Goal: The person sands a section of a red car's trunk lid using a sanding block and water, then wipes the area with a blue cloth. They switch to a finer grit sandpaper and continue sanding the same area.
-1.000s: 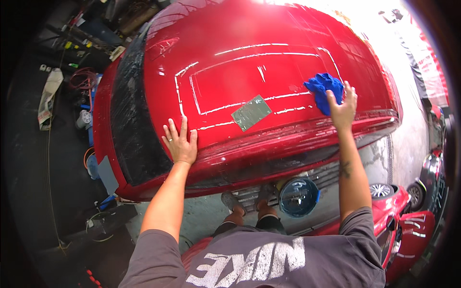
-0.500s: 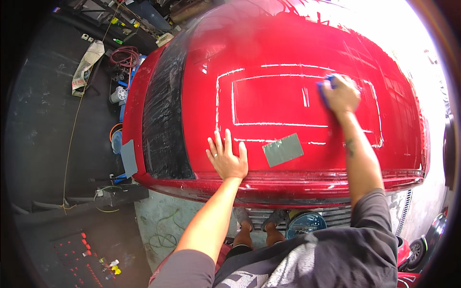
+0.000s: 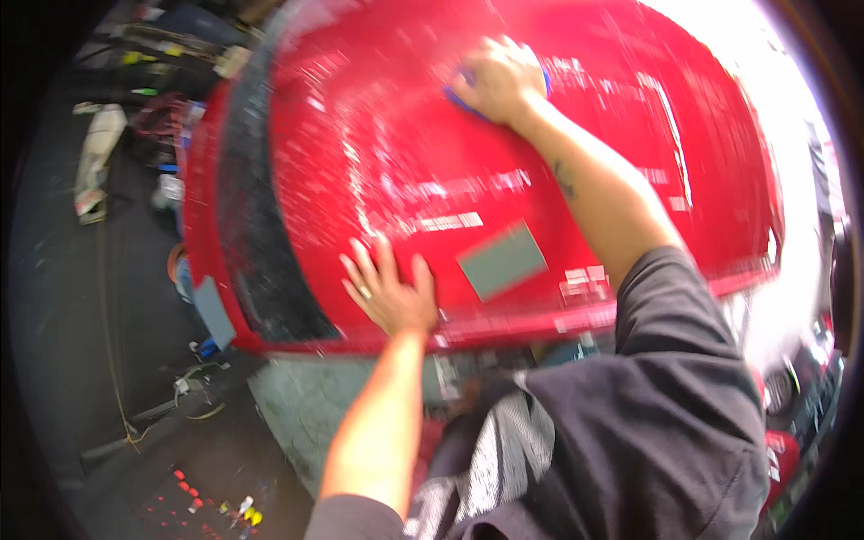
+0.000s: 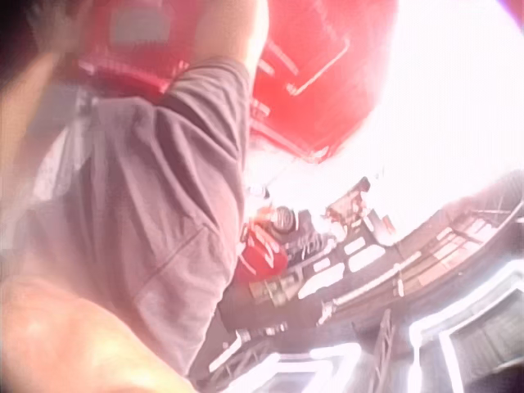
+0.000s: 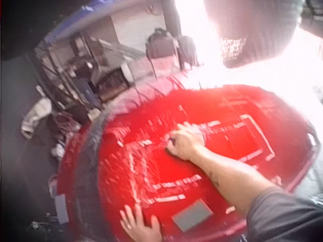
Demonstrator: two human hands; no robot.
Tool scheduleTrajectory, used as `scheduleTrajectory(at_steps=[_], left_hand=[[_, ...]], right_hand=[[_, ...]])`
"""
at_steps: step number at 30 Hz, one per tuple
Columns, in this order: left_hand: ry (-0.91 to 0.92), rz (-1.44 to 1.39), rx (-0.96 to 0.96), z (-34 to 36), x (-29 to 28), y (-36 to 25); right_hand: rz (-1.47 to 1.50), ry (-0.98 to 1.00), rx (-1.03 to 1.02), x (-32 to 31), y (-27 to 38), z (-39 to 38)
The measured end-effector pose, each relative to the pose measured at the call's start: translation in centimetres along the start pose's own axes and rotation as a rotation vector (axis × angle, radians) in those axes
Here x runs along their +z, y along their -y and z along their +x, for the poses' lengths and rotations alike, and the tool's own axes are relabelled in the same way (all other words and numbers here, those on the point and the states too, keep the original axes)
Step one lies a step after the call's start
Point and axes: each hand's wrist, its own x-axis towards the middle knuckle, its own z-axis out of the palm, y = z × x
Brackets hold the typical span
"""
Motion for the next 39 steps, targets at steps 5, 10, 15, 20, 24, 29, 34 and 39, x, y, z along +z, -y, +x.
scheduleTrajectory(at_steps=[5,10,15,20,24,29,34,39], left_hand=[[-0.048,-0.042,-0.004,-0.9,1.5,0.7],[-0.028,-0.032,-0.021,-0.8,1.9,0.8],[-0.033,-0.047,-0.033,-0.9,2.3,0.9],[-0.067,-0.109,-0.023,-0.9,2.9,1.2],[-0.066,-0.100,-0.016,-0.8,3.0,1.4],[-0.042,-0.102,-0.021,-0.6,3.0,1.4],[-0.047,-0.112,-0.015,-0.8,3.1,1.5],[-0.045,-0.122,-0.024,-0.7,3.0,1.4]], right_hand=[[-0.017,0.117,0.210,-3.1,-6.9,-17.0],[-0.166,-0.149,0.335,-6.8,-8.4,-31.5],[-0.135,-0.292,0.204,-6.8,-8.4,-38.2],[-0.139,-0.304,0.214,-6.8,-8.1,-38.6],[-0.102,-0.302,0.211,-7.4,-7.0,-38.3],[-0.114,-0.321,0.209,-7.4,-6.9,-38.2],[-0.116,-0.297,0.190,-7.0,-7.3,-38.4],[-0.116,-0.299,0.204,-7.3,-7.0,-38.2]])
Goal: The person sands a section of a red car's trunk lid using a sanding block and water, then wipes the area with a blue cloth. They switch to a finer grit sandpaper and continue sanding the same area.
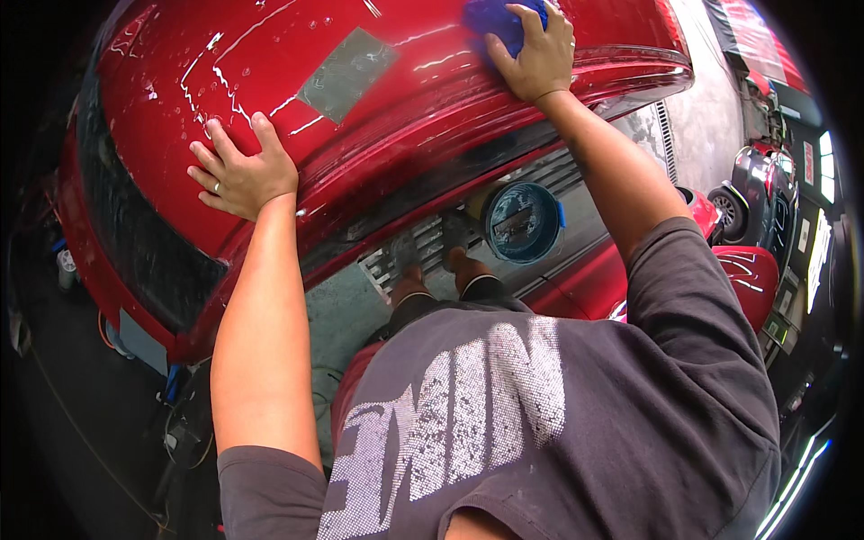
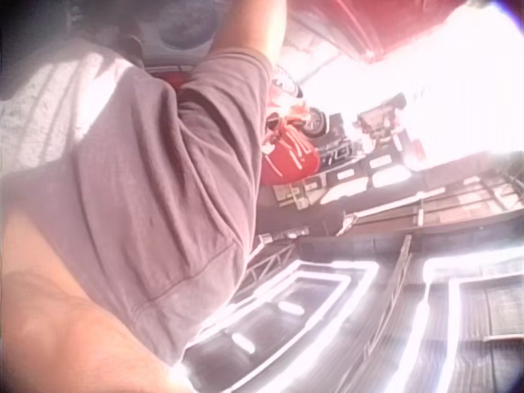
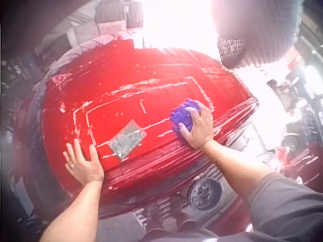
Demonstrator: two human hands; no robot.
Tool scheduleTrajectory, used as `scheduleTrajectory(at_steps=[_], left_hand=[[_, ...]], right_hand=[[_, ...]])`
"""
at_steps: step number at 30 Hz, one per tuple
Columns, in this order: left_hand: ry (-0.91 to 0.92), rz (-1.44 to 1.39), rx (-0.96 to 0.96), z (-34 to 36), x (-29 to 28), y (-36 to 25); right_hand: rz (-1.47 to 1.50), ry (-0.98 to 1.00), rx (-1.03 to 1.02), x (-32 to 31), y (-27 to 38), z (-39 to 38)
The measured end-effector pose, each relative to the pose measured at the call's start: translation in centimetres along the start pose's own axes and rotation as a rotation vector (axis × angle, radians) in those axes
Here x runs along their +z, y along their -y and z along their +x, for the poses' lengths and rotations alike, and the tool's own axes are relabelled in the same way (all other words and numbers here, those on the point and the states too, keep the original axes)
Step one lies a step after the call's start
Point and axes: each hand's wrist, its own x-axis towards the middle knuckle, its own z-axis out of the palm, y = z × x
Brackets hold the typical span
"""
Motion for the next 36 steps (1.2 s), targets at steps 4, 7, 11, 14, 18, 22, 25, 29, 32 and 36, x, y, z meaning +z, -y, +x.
scheduleTrajectory(at_steps=[4,7,11,14,18,22,25,29,32,36], left_hand=[[0.005,-0.004,-0.005,0.0,-0.1,-0.2],[0.001,-0.005,-0.007,-0.1,-0.3,-0.2],[0.002,0.005,-0.002,-0.1,-0.4,-0.4],[-0.008,0.004,-0.007,-0.1,-0.7,-0.8],[-0.005,0.067,-0.011,-0.1,-1.4,-1.2],[0.000,0.095,-0.017,-0.1,-1.8,-1.4],[0.027,0.117,-0.027,0.0,-2.0,-1.5],[0.045,0.134,-0.037,-0.1,-2.5,-2.0],[0.052,0.155,-0.079,-0.1,-2.5,-3.3],[0.123,0.087,-0.321,0.1,-1.8,-5.6]], right_hand=[[0.014,0.007,-0.002,-0.2,0.2,0.2],[0.004,0.000,-0.021,-0.1,0.1,0.1],[0.002,-0.020,-0.008,0.2,-0.5,-0.2],[-0.040,0.001,0.031,0.6,-0.9,-0.2],[-0.044,-0.016,0.023,1.0,-1.4,0.1],[-0.074,0.042,-0.001,1.0,-4.2,1.4],[-0.161,0.050,0.117,0.3,-7.7,3.3],[-0.249,0.151,0.491,-0.3,-9.8,6.3],[-0.187,0.151,0.482,0.9,-7.0,9.2],[0.000,0.249,-0.016,4.1,-0.8,15.3]])
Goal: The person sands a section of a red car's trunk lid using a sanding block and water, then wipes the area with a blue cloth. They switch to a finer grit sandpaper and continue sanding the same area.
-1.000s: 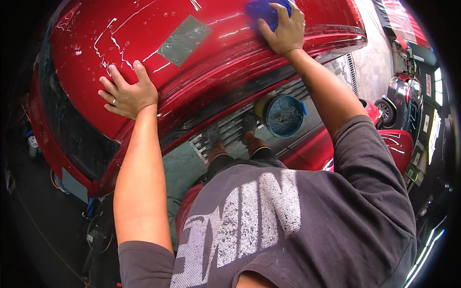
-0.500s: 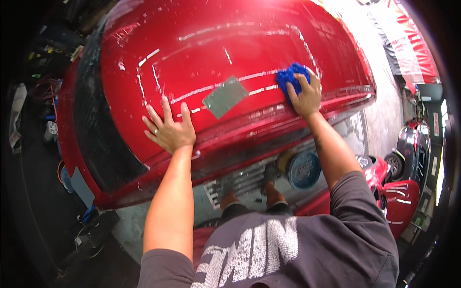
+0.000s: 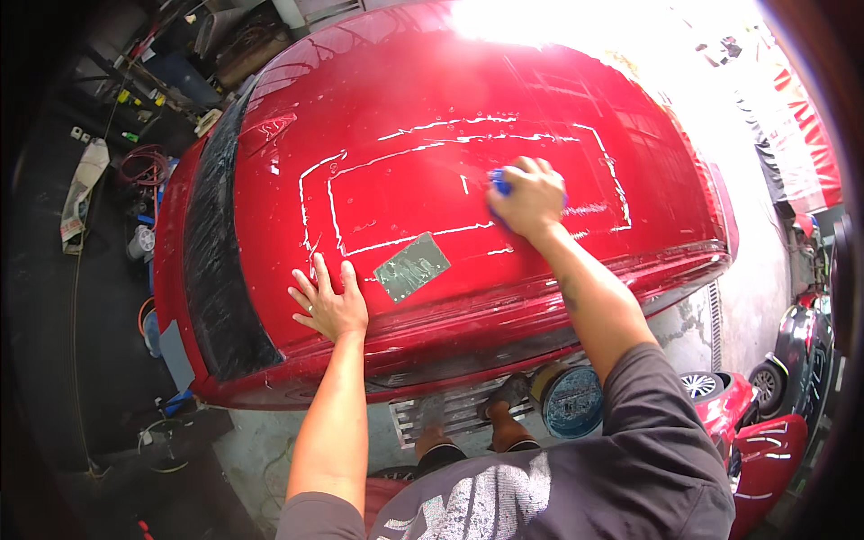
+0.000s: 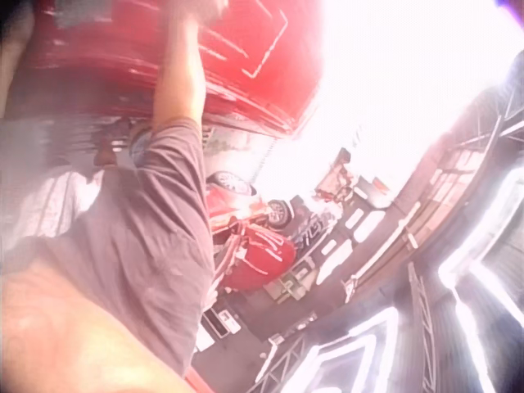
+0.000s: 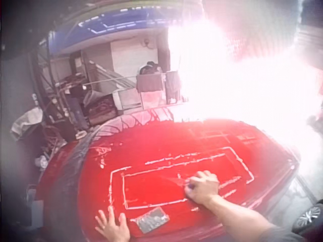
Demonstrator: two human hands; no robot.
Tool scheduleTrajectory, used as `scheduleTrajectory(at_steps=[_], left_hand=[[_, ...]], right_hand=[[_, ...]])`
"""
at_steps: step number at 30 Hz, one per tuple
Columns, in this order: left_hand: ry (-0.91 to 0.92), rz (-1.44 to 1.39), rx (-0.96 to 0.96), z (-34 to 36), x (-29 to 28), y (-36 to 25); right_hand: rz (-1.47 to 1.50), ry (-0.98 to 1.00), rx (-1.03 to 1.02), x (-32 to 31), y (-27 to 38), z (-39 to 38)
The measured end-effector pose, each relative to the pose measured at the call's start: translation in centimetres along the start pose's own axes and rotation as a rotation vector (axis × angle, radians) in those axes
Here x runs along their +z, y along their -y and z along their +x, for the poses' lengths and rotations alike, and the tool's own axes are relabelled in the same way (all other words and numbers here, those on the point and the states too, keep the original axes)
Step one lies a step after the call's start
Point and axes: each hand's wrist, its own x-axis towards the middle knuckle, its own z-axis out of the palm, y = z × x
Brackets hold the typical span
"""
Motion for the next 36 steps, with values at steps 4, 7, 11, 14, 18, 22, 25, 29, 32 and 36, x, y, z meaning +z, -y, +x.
scheduleTrajectory(at_steps=[4,7,11,14,18,22,25,29,32,36], left_hand=[[-0.089,-0.035,-0.088,-0.3,0.6,-1.7],[-0.112,0.006,-0.112,-0.4,0.8,-2.0],[-0.101,-0.018,-0.097,-0.2,0.7,-1.8],[-0.092,0.003,-0.093,-0.2,0.4,-1.8],[-0.082,-0.001,-0.095,-0.2,0.1,-2.0],[-0.069,0.005,-0.100,-0.2,-0.3,-2.0],[-0.066,-0.026,-0.072,-0.3,-0.5,-1.8],[-0.047,-0.007,-0.062,-0.3,-0.5,-1.4],[-0.079,-0.007,-0.038,-0.2,-0.3,-1.3],[-0.068,-0.047,-0.036,0.0,-0.3,-1.3]], right_hand=[[-0.166,0.117,0.011,0.1,-0.7,7.7],[-0.075,-0.004,0.111,-0.4,-6.8,7.9],[-0.085,-0.177,0.066,-1.4,-16.3,-0.1],[-0.180,0.028,0.273,-4.3,-19.8,-3.7],[-0.242,-0.348,0.142,-5.9,-11.4,-4.2],[0.547,-0.001,-0.565,-2.2,5.6,-7.3],[0.397,0.211,-0.610,0.6,12.6,-10.3],[0.187,0.351,-0.556,0.1,12.7,-14.2],[0.085,0.547,-0.349,-1.8,11.1,-16.5],[0.077,0.433,-0.299,-2.4,11.8,-17.1]])
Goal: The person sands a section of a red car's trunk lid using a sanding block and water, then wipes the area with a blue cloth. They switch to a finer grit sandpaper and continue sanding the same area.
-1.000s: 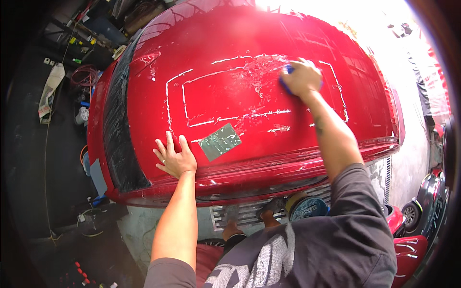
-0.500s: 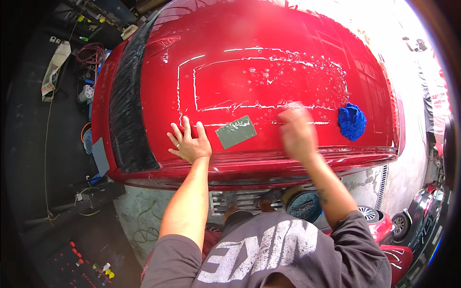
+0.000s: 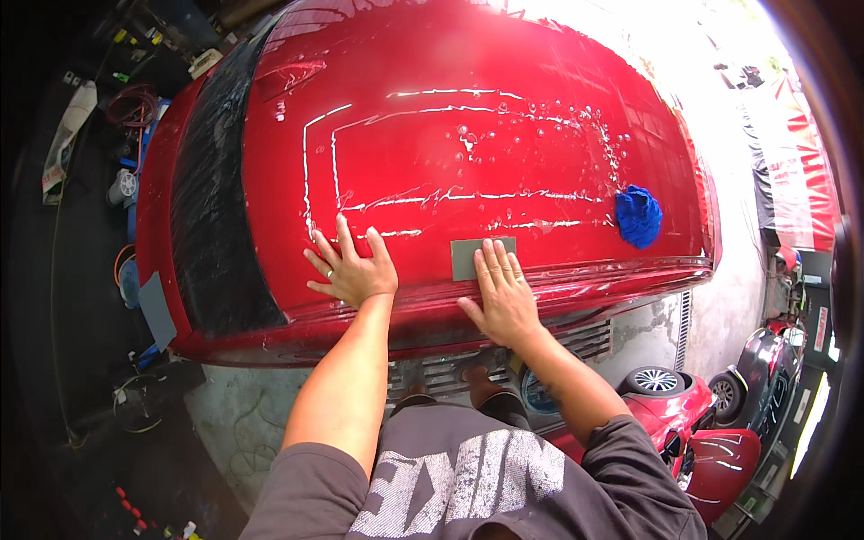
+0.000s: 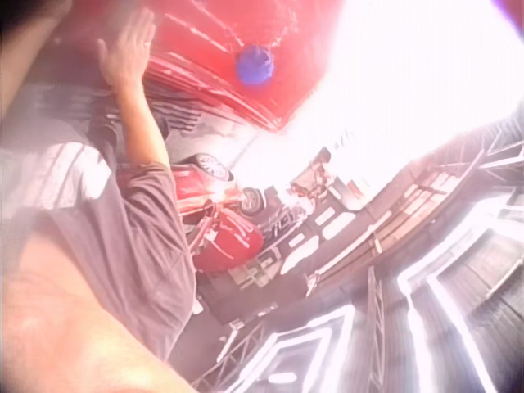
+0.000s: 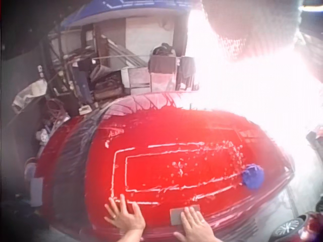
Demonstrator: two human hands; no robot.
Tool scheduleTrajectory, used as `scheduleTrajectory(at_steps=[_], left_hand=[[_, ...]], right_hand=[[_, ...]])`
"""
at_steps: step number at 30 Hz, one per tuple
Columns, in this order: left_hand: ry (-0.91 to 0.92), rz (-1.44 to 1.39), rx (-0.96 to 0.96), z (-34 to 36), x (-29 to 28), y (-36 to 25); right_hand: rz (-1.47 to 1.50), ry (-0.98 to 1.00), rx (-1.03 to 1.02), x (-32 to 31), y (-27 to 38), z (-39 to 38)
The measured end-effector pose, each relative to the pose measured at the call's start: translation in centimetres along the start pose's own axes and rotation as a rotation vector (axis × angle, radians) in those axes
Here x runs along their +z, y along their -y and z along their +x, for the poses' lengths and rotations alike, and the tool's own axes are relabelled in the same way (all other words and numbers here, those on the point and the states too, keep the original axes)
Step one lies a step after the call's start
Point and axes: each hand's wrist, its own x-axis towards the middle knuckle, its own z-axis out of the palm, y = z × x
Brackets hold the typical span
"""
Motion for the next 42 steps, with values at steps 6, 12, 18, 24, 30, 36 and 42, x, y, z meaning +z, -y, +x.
scheduleTrajectory(at_steps=[6,12,18,24,30,36,42], left_hand=[[0.017,0.019,-0.001,0.1,-0.3,-0.1],[-0.016,0.005,0.022,0.4,0.5,0.1],[-0.049,0.048,0.073,0.3,0.6,0.6],[-0.017,0.044,0.043,0.3,0.4,0.3],[0.004,0.047,0.013,0.4,0.1,-0.1],[0.023,0.071,0.017,0.3,0.3,0.0],[-0.031,0.058,0.047,0.2,0.9,0.4]], right_hand=[[0.003,-0.119,0.019,-0.7,-2.9,12.4],[-0.197,-0.131,0.052,-5.0,-13.1,39.6],[0.242,-0.014,0.237,-6.4,-20.6,59.6],[-0.085,-0.237,0.062,-5.0,-17.9,48.0],[0.000,0.171,0.046,-5.3,-6.8,8.4],[-0.011,0.143,-0.008,-2.8,-8.9,2.9],[-0.151,-0.132,-0.014,-5.4,-20.4,37.7]])
